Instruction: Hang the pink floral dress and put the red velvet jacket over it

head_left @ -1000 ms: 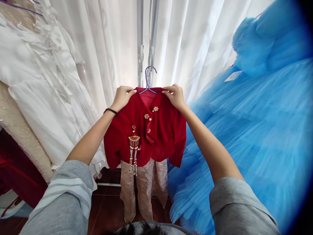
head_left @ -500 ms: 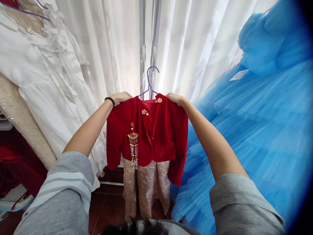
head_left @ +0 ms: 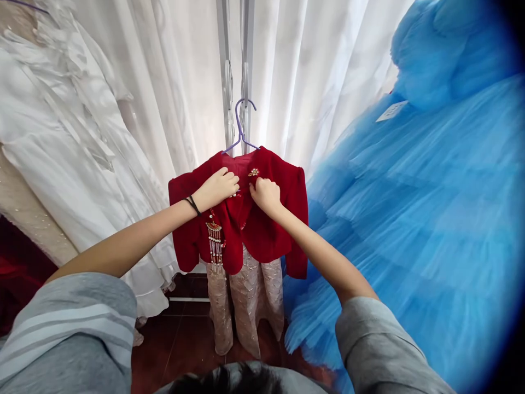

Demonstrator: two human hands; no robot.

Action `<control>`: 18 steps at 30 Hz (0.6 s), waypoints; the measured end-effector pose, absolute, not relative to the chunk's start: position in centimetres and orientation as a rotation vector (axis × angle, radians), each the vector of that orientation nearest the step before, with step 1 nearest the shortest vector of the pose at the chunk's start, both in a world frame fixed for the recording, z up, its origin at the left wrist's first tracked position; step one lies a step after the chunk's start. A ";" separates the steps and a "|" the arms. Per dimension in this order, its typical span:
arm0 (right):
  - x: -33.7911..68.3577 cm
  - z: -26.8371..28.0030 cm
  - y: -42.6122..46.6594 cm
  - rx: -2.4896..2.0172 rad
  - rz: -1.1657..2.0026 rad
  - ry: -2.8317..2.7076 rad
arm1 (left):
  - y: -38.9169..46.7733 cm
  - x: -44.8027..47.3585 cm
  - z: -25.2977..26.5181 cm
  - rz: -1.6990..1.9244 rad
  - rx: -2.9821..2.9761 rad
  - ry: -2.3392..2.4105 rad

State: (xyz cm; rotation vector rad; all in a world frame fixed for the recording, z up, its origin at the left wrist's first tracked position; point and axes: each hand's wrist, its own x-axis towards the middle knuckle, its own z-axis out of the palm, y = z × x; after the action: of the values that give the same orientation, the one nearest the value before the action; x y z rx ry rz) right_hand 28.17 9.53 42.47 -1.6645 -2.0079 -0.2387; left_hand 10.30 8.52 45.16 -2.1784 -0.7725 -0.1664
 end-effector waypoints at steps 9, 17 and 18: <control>30.9 43.8 5.9 -0.555 1.056 -1.753 | 9.4 13.0 49.1 -0.594 -2.257 -1.326; 23.7 31.1 7.3 -0.653 0.691 -2.117 | 9.3 13.4 45.9 -1.071 -2.301 -1.063; 24.0 29.8 6.4 -0.613 0.648 -2.118 | 8.5 13.4 45.0 -1.135 -2.249 -1.008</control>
State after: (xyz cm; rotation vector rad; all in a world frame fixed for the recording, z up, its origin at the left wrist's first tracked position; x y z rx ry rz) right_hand 24.03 6.44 29.78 -0.6134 -2.1176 0.6480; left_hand 13.44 8.51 44.96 -2.2486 -1.0080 -1.1355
